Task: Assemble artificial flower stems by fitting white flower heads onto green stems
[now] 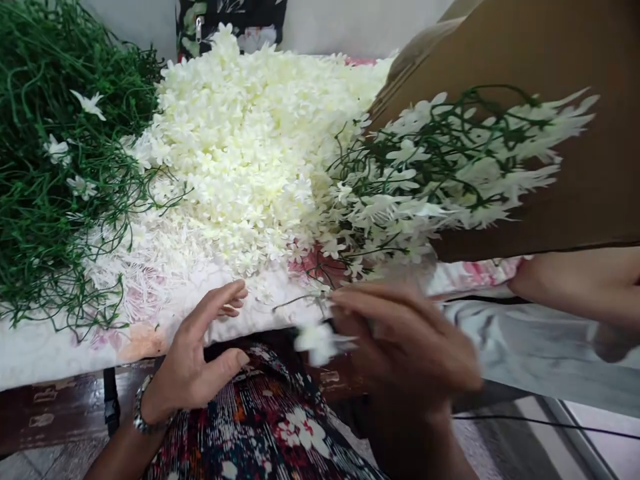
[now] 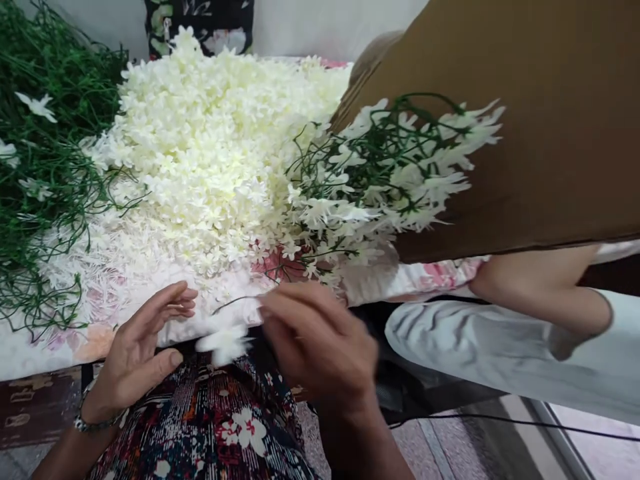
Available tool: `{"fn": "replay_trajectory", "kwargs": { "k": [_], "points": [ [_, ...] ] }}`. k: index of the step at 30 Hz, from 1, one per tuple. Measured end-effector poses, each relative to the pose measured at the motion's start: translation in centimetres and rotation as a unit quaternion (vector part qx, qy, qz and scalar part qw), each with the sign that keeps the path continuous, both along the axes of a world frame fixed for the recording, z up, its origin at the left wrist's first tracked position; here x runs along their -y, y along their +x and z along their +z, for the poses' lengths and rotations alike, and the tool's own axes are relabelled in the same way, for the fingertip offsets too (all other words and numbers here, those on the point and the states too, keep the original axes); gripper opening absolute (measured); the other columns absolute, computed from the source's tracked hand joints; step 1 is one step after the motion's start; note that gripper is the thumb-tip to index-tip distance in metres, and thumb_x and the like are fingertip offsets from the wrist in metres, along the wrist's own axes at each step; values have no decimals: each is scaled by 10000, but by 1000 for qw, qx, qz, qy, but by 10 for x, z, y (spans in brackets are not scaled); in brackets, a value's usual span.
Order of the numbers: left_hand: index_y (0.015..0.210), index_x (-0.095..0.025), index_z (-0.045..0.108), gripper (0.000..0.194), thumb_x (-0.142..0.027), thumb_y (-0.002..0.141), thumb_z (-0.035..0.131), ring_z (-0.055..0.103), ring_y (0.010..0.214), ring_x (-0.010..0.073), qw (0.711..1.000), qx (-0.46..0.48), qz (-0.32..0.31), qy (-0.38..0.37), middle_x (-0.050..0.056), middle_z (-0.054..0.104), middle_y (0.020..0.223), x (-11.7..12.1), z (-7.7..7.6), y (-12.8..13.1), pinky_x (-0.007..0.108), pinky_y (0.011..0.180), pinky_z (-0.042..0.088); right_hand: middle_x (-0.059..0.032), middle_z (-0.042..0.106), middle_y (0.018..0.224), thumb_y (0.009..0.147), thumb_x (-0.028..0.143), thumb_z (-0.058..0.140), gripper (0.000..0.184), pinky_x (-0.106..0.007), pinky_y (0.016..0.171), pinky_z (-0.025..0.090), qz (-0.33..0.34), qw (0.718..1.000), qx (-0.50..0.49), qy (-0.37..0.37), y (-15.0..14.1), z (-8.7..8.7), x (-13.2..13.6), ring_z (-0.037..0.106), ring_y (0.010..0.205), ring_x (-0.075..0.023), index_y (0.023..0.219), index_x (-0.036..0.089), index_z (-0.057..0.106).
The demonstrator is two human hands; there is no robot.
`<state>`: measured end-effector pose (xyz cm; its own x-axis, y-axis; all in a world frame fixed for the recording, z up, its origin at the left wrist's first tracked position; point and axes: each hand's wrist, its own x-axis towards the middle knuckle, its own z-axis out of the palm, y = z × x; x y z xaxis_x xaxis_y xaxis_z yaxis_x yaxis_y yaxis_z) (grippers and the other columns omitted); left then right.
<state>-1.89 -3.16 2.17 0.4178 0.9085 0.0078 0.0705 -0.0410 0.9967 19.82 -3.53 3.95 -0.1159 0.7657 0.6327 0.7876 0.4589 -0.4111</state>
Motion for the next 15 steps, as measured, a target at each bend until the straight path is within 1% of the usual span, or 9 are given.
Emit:
{"fn": "replay_trajectory", "kwargs": {
  "k": [2, 4, 5, 6, 9, 11, 13, 14, 15],
  "points": [
    [1244, -220, 383, 511, -204, 751, 518, 500, 1007, 232, 1000, -18, 5, 21, 127, 488, 1181, 0, -2, -1, 396, 860, 431, -24, 602, 793, 659, 53, 600, 333, -267, 627, 482, -87, 991, 41, 89, 24, -4, 0, 571, 692, -136, 931, 244, 592],
    [1179, -224, 457, 418, -181, 765, 498, 530, 939, 211, 998, -36, 24, 37, 116, 522, 1111, 1, -5, -2, 378, 814, 451, -41, 608, 808, 654, 73, 608, 316, -287, 661, 484, -155, 977, 104, 101, 44, -15, -1, 577, 716, -157, 927, 232, 601],
    [1140, -221, 491, 373, -170, 770, 491, 543, 900, 197, 997, -44, 38, 43, 106, 537, 1066, 1, -6, -1, 361, 786, 459, -57, 611, 823, 671, 96, 594, 287, -309, 690, 484, -165, 976, 128, 70, 51, -21, -3, 579, 752, -177, 931, 216, 602],
    [1106, -217, 518, 338, -159, 775, 484, 551, 869, 183, 996, -53, 54, 48, 95, 548, 1024, 2, -7, -1, 342, 762, 465, -80, 610, 872, 695, 112, 567, 288, -334, 722, 481, -149, 977, 155, 13, 57, -27, -4, 576, 808, -199, 970, 198, 591],
    [1017, -196, 572, 269, -122, 776, 480, 560, 807, 156, 990, -75, 106, 61, 69, 572, 915, 3, -8, -3, 293, 702, 468, -107, 594, 979, 706, 134, 542, 334, -390, 779, 464, -134, 974, 172, -69, 63, -39, -6, 558, 905, -245, 1035, 185, 570],
    [959, -183, 600, 238, -100, 773, 477, 562, 774, 147, 984, -78, 141, 74, 58, 585, 862, 5, -8, -6, 276, 664, 464, -99, 594, 1008, 696, 125, 547, 379, -386, 805, 454, -124, 978, 153, -73, 65, -37, -5, 562, 915, -247, 1069, 196, 558],
    [911, -170, 620, 219, -86, 768, 476, 565, 740, 144, 976, -75, 180, 95, 53, 594, 823, 6, -6, -12, 274, 634, 458, -100, 604, 1004, 689, 101, 548, 417, -342, 796, 459, -99, 983, 142, -52, 69, -30, 1, 575, 899, -238, 1096, 194, 552],
    [897, -166, 627, 214, -85, 765, 479, 566, 727, 145, 971, -74, 203, 107, 51, 597, 811, 7, -5, -15, 278, 627, 456, -101, 597, 1025, 695, 62, 522, 428, -342, 819, 442, -124, 982, 125, -62, 71, -25, 6, 566, 921, -238, 1100, 197, 555],
    [888, -164, 632, 211, -86, 761, 482, 567, 717, 145, 963, -72, 229, 121, 48, 599, 801, 8, -4, -19, 283, 623, 456, -94, 598, 1020, 701, 48, 501, 431, -340, 809, 436, -133, 986, 94, -26, 74, -20, 13, 558, 935, -237, 1096, 208, 563]
  ]
}}
